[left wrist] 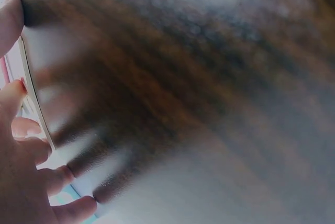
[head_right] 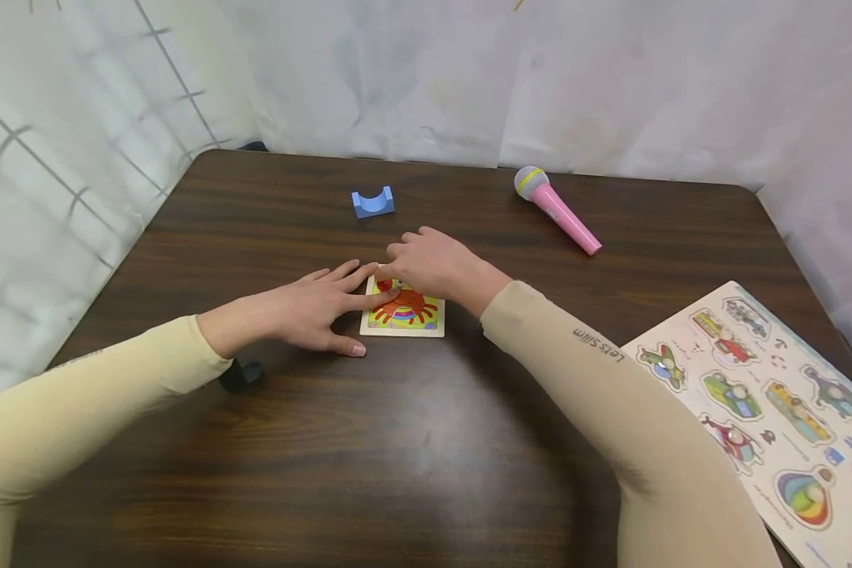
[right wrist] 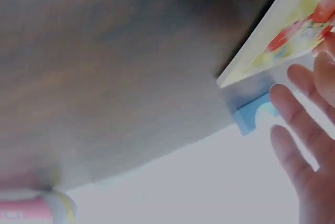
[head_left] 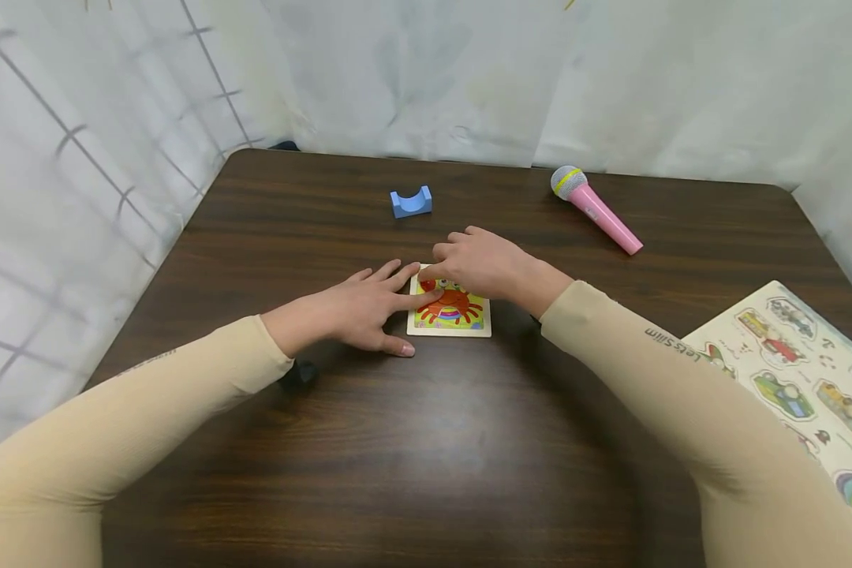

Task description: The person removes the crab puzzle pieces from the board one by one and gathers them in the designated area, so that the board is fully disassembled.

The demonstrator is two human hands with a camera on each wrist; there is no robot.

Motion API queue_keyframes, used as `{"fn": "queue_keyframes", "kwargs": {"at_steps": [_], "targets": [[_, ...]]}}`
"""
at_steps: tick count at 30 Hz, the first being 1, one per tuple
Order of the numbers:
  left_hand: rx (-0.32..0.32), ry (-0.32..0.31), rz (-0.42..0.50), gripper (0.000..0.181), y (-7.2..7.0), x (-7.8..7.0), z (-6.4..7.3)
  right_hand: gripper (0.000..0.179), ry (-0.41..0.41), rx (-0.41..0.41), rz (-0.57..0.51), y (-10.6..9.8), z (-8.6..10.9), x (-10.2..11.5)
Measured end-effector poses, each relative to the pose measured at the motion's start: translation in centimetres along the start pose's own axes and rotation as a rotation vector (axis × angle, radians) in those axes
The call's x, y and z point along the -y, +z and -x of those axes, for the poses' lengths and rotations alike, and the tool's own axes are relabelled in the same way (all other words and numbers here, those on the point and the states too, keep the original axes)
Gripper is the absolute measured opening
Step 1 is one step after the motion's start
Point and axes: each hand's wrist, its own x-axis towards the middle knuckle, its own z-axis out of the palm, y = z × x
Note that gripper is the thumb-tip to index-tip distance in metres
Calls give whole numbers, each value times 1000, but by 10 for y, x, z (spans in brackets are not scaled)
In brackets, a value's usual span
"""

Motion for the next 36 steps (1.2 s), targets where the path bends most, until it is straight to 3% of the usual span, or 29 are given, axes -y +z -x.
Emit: {"fn": "queue_keyframes", "kwargs": {"at_steps": [5, 12, 17, 20, 24, 28, 36], "targets": [[5, -5, 2, 92, 0, 0, 0, 58, -64, -19, 113, -2, 1, -1], [12, -12, 12, 90, 1, 1, 1, 47, -102, -59, 238, 1, -8, 4], [12, -5, 12, 90, 1, 0, 1, 49, -91, -34, 232, 1, -11, 1], [21, -11, 11, 92, 0, 0, -1, 47, -28, 3, 80, 3, -8, -5], [33, -23, 16, 93, -1, 0, -2, 42, 104, 23, -281, 8, -5, -10], [31, -19, 12, 92, -1, 1, -2, 39, 148, -1, -548, 8, -8, -9], [24, -12, 13, 91, 0, 1, -1, 31, 205, 17, -699, 5, -16, -5]]}}
